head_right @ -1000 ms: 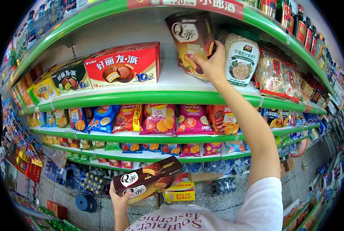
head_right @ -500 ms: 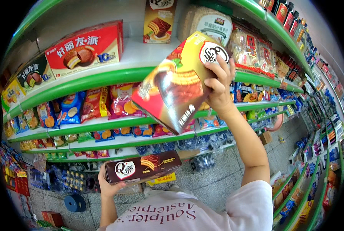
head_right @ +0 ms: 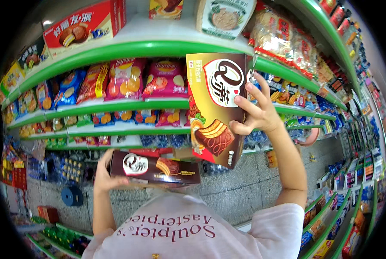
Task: The person restocks a convenience store shelf by picking up boxes of snacks and cans of chips from the floor and placing them onto the shelf. They arrange the items by type and brand, filling empty spaces and aligning the products neatly.
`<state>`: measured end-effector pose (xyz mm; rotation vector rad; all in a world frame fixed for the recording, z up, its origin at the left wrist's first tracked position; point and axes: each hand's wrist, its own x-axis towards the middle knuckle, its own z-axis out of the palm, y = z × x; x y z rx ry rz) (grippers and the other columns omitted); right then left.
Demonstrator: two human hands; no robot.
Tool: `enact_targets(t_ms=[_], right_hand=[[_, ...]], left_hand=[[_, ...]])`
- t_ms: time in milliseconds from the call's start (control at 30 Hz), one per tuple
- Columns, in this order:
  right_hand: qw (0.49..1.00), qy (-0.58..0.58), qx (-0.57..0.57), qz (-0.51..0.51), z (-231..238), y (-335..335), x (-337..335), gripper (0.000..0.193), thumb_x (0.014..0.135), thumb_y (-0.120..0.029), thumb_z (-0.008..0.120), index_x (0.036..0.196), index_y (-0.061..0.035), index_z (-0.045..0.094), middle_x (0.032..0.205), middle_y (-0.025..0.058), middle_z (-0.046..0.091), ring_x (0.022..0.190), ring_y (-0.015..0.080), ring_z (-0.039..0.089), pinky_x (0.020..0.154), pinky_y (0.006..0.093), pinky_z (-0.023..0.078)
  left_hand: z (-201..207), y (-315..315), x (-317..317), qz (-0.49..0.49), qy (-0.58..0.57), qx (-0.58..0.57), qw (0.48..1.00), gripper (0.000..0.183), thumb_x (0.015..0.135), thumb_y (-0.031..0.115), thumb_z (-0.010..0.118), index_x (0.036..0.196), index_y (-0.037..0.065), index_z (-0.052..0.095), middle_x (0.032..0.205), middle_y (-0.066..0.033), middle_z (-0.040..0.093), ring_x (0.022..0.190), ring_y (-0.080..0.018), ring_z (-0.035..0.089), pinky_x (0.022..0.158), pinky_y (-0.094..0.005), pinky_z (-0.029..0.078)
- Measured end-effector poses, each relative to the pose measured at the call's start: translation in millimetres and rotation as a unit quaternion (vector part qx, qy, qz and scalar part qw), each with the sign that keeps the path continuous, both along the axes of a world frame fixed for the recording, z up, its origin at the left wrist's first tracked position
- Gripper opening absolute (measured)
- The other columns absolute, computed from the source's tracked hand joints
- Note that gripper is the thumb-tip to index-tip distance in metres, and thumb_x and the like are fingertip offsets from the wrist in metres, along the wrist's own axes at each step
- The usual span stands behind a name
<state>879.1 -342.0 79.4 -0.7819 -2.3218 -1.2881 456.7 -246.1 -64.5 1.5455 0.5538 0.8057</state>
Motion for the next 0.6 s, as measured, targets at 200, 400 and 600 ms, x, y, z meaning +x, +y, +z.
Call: enact_targets(t_ms=[200, 400, 600], right_hand=[[0.990, -0.077, -0.100, 0.058, 12, -5, -19, 0.036, 0.072, -0.031, 0.063, 0.098, -0.0377, 0.039, 0.128, 0.0001, 0.041, 0.123, 0.0320, 0.039, 0.094, 0.0622, 0.042], [0.986, -0.043, -0.151, 0.049, 11, -1, -11, 0.043, 0.069, -0.026, 0.066, 0.101, -0.0354, 0.040, 0.124, 0.0008, 0.045, 0.115, 0.0364, 0.045, 0.090, 0.0607, 0.045], [0.965, -0.090, -0.204, 0.140, 21, 33, -34, 0.052, 0.066, -0.018, 0.069, 0.105, -0.0330, 0.038, 0.122, 0.0018, 0.051, 0.105, 0.0425, 0.052, 0.083, 0.0541, 0.050]], left_hand=[[20, 14, 21, -0.050, -0.113, 0.274, 0.954, 0.067, 0.047, 0.032, 0.087, 0.102, 0.005, 0.059, 0.102, -0.0110, 0.059, 0.108, -0.0293, 0.049, 0.101, -0.0481, 0.029], [45, -20, 13, 0.010, -0.045, 0.350, 0.935, 0.063, 0.044, 0.036, 0.084, 0.097, 0.009, 0.063, 0.118, -0.0125, 0.053, 0.125, -0.0359, 0.037, 0.104, -0.0499, 0.029], [40, 7, 52, -0.034, -0.094, 0.199, 0.975, 0.080, 0.040, 0.039, 0.089, 0.106, 0.005, 0.060, 0.149, -0.0219, 0.016, 0.139, -0.0364, 0.016, 0.110, -0.0449, 0.018]])
